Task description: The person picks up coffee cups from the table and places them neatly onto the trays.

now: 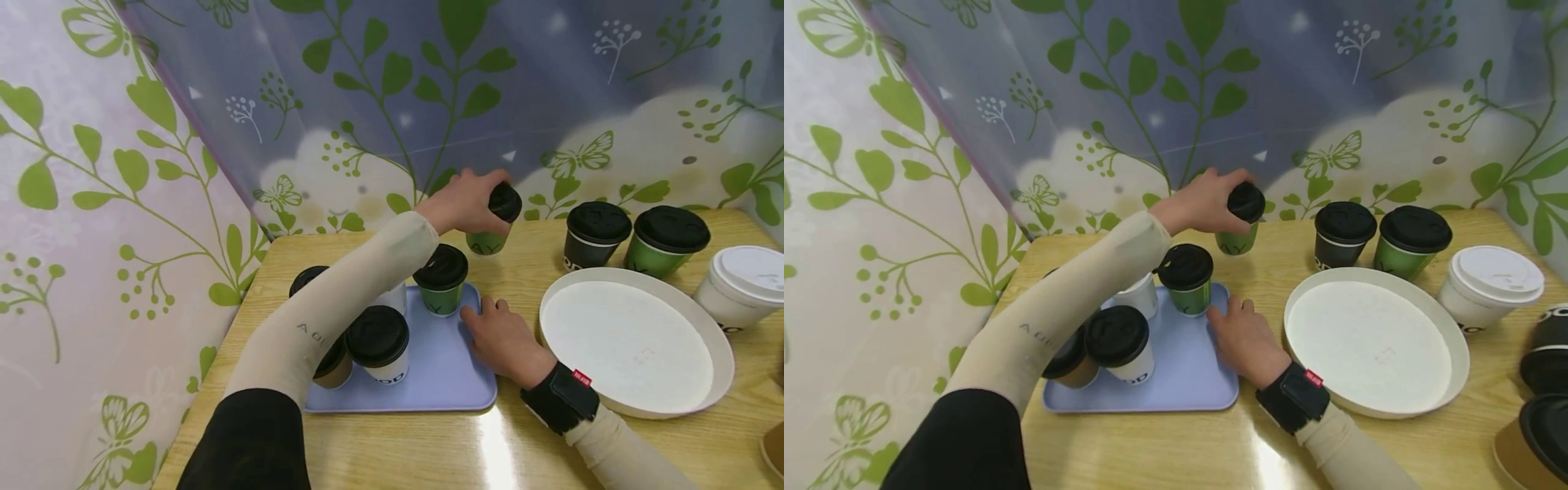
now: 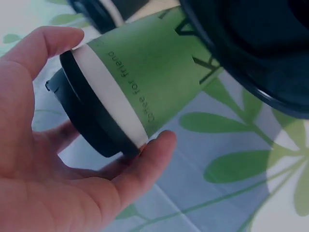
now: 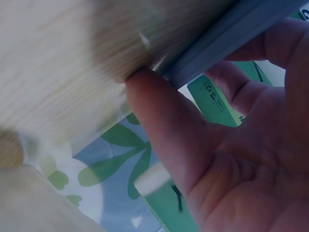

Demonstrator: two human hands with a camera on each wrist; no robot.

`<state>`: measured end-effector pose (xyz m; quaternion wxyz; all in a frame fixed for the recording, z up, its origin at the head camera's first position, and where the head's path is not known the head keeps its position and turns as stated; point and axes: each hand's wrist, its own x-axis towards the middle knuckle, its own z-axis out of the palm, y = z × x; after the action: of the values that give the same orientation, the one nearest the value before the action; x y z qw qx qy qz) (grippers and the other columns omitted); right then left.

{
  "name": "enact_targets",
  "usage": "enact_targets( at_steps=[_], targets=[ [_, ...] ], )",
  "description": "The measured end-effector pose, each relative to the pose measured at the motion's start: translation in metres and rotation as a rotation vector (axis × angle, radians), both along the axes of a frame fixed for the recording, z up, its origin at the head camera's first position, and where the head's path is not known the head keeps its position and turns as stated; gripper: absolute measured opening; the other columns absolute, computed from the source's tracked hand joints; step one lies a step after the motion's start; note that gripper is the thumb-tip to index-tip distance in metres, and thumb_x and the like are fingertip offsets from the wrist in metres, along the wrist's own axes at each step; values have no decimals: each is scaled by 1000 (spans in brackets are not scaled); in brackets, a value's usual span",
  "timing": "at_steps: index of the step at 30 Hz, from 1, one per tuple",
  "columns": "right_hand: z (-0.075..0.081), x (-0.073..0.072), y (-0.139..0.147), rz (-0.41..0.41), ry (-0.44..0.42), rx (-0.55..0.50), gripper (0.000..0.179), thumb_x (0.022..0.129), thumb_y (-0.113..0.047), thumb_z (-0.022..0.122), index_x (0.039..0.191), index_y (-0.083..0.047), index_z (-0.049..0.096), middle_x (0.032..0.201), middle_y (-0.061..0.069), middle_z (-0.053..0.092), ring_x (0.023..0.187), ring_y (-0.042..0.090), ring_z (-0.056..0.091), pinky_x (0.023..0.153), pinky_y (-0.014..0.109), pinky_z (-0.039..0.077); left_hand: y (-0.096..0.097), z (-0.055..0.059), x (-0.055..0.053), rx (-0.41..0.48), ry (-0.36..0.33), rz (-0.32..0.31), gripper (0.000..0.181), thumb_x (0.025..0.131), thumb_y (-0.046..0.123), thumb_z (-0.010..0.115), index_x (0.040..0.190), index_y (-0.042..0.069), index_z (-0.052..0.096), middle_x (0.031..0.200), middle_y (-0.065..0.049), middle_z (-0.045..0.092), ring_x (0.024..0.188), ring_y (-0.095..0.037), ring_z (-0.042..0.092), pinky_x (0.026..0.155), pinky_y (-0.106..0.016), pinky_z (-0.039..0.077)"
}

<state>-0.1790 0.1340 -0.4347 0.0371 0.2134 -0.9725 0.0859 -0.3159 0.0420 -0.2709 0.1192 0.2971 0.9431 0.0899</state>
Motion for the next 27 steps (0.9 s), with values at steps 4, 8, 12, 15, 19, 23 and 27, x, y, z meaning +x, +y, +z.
enact_targets(
  at_steps=[4, 8, 12, 15, 19, 23, 27],
  targets=[
    [-1, 0, 0, -1, 10, 5, 20, 96, -7, 65, 115, -3, 62, 111, 32, 56, 84, 41, 55, 58, 51, 51, -1, 7, 11, 67, 2, 4, 79, 93, 47, 71, 160, 37, 31, 145, -12, 34, 116, -24, 42, 83, -37, 46],
    [-2, 0, 1, 2, 45, 3, 23, 94, -7, 66, 116, -3, 64, 110, 32, 57, 85, 42, 57, 58, 51, 51, -4, 15, 24, 117, 30, -7, 79, 92, 48, 71, 160, 36, 32, 140, -11, 36, 113, -23, 43, 82, -35, 48],
    [-4, 2, 1, 14, 108, -6, 22, 92, -5, 68, 114, -3, 65, 104, 31, 57, 80, 40, 56, 55, 50, 50, -9, 23, 37, 149, 45, -31, 79, 92, 47, 72, 160, 34, 33, 138, -8, 39, 112, -20, 44, 83, -33, 48],
    [-5, 3, 2, 27, 138, -15, 22, 91, -4, 69, 112, -3, 65, 101, 30, 57, 76, 39, 54, 53, 48, 49, -13, 29, 46, 157, 52, -36, 80, 92, 47, 71, 161, 33, 33, 137, -7, 42, 112, -18, 46, 83, -33, 48],
    [-5, 4, 2, 38, 145, -23, 24, 89, -4, 71, 112, -4, 65, 102, 30, 57, 76, 38, 54, 53, 48, 49, -17, 36, 54, 160, 61, -23, 78, 93, 47, 70, 160, 32, 34, 134, -6, 45, 111, -18, 47, 82, -33, 48],
    [-6, 4, 3, 44, 154, -26, 27, 87, -4, 73, 112, -4, 64, 101, 29, 57, 76, 38, 53, 53, 48, 48, -20, 40, 60, 154, 63, -28, 74, 93, 47, 70, 157, 31, 37, 130, -4, 48, 108, -18, 48, 79, -32, 49],
    [-6, 4, 3, 49, 172, -28, 27, 86, -4, 73, 111, -3, 64, 97, 28, 56, 73, 37, 52, 51, 47, 47, -24, 42, 66, 132, 60, -38, 73, 92, 51, 71, 155, 30, 39, 131, -5, 47, 106, -19, 50, 78, -33, 49]
  ],
)
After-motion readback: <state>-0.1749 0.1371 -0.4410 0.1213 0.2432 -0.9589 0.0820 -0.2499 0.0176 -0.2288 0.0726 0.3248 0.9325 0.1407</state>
